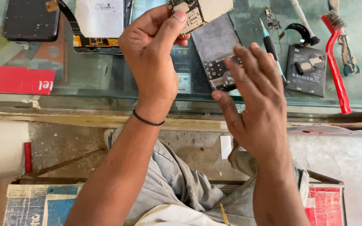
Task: The person cleans the interior of a disassembled smartphone chassis with a cotton swab, then handles the motherboard, applying a white adhesive pad to its surface. The motherboard is placed back into the chassis, and a small circuit board is attached to the bottom edge.
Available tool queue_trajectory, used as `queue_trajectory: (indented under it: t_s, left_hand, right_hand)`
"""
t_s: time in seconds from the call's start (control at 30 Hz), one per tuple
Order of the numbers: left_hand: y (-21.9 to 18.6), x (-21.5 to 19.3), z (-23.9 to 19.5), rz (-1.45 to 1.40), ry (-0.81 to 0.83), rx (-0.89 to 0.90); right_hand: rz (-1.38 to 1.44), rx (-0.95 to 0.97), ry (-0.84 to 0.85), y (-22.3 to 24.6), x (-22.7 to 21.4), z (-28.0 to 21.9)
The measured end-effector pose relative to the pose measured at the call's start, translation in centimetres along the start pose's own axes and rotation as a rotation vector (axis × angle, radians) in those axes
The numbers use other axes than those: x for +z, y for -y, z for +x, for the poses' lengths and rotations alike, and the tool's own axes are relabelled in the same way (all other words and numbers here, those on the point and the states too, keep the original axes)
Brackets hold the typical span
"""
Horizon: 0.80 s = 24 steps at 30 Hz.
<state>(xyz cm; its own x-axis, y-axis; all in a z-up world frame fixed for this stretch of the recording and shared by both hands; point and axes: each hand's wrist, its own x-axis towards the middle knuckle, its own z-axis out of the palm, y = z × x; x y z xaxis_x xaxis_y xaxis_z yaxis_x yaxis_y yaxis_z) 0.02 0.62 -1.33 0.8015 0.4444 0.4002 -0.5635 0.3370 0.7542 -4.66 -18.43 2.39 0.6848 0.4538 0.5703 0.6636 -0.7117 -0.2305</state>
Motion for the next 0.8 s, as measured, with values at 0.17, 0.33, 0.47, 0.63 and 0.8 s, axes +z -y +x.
queue_trajectory:
  t_s: [0.17,0.33,0.47,0.63,0.8]
  left_hand:
    - [0.0,-0.1,0.0,-0.029,-0.026,0.002]
    - [-0.1,-0.2,0.1,-0.029,-0.032,-0.012]
    - [-0.3,0.1,0.1,-0.059,-0.055,-0.023]
    - [-0.7,0.0,0.0,-0.076,-0.081,-0.013]
    - [-0.4,-0.2,-0.1,-0.099,-0.060,0.004]
  right_hand:
    - [0.020,0.066,0.095,1.3,-0.2,-0.6]
    - [0.089,0.157,-0.013,2.1,0.2,-1.7]
    - [0.100,0.153,-0.072,1.6,0.8,-2.4]
    - [0.065,0.141,-0.065,1.4,1.3,-2.9]
    - [0.074,0.138,-0.084,1.0,1.9,-3.5]
